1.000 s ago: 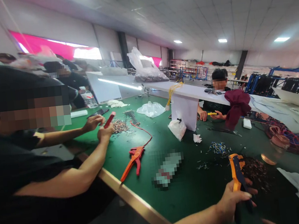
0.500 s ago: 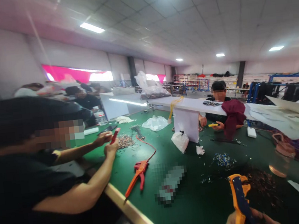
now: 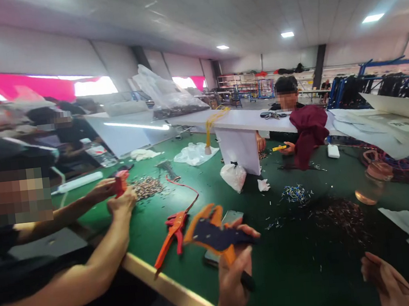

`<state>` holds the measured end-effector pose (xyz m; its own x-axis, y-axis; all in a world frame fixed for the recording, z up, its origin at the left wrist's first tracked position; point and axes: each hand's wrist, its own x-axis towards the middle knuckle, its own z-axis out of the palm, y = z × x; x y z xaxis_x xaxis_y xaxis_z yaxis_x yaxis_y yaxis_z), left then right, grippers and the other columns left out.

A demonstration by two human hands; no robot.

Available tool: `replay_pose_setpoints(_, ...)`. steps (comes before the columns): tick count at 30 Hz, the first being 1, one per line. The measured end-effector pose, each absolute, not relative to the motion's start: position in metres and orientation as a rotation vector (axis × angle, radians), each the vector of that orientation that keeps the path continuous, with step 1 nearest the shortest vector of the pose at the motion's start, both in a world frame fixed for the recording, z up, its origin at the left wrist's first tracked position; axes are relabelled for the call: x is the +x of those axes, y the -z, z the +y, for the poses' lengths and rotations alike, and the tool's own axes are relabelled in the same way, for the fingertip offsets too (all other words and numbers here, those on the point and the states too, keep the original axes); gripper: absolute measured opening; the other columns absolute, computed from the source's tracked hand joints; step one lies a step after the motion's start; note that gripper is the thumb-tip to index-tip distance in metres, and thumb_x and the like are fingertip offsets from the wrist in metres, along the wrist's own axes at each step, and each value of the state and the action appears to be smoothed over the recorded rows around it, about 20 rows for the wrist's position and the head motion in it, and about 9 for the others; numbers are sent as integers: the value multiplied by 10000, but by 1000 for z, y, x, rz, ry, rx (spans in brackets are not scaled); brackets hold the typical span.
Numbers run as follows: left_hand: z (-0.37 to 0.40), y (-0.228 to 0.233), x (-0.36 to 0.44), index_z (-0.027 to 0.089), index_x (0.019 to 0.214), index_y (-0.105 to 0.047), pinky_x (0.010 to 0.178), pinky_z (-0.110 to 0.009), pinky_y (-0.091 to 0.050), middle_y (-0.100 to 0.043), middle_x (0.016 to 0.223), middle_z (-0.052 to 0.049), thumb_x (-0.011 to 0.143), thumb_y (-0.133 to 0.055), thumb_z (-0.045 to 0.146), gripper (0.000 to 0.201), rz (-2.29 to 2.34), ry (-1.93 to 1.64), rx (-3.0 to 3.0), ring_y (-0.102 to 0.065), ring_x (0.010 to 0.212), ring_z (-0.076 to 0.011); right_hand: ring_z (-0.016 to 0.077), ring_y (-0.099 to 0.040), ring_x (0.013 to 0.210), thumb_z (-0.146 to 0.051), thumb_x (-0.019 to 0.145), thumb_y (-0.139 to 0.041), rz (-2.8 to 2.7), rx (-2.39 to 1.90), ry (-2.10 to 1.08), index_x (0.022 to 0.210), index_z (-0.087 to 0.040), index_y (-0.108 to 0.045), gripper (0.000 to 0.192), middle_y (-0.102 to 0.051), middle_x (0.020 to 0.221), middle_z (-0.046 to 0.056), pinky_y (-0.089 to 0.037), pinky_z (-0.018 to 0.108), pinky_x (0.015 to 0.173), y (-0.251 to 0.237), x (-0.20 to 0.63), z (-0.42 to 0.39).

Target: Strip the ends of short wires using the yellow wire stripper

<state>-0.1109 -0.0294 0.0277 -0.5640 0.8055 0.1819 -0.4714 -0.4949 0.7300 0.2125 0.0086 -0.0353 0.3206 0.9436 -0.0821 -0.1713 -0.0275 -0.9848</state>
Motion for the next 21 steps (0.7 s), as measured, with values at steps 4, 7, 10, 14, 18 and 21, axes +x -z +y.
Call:
replay_pose_setpoints(4, -16, 9, -60, 180, 1161, -677, 801, -374, -537, -704, 977, -99, 753, -787, 453, 503, 587, -1670, 566, -663, 841, -225, 288, -756, 701, -643, 637, -798, -844, -1271, -960, 844, -171, -807, 515, -792, 823, 130, -662, 355, 618, 47, 205, 12)
replay_pose_setpoints(7, 4, 24, -26, 147, 1150, -670, 793, -410, -539, -710, 987, -131, 764, -733, 594, 594, 458, -1398, 583, -673, 796, -226, 289, -756, 701, -659, 666, -770, -945, -1314, -962, 848, -181, -815, 514, -796, 832, 129, -658, 356, 624, 58, 207, 12)
replay_pose_setpoints(10, 21, 31, -10, 167, 1182, -621, 746, -389, -544, -714, 1022, -133, 809, -712, 549, 542, 411, -1227, 634, -689, 795, -221, 270, -753, 703, -665, 695, -744, -1068, -1360, -942, 883, -192, -821, 515, -798, 829, 115, -651, 338, 671, 63, 210, 12)
replay_pose_setpoints(14, 31, 39, -12, 126, 1114, -629, 722, -336, -538, -728, 1025, -141, 705, -806, 263, 467, 371, -1060, 712, -699, 801, -216, 251, -748, 703, -683, 704, -723, -1118, -1410, -889, 881, -186, -820, 537, -796, 827, 114, -633, 291, 650, 63, 209, 10)
replay_pose_setpoints(18, 30, 41, -22, 127, 1148, -632, 743, -370, -546, -727, 1058, -147, 674, -748, 173, 490, 343, -1021, 654, -705, 853, -253, 227, -726, 655, -644, 776, -687, -1107, -1395, -892, 925, -176, -805, 505, -791, 848, 118, -626, 308, 637, 54, 203, 5)
replay_pose_setpoints(21, 28, 36, -24, 115, 1143, -658, 754, -384, -552, -682, 1192, -174, 684, -740, 221, 479, 419, -1108, 637, -683, 922, -273, 204, -701, 630, -595, 828, -667, -1091, -1342, -919, 942, -173, -789, 454, -780, 832, 111, -609, 323, 629, 43, 198, 1)
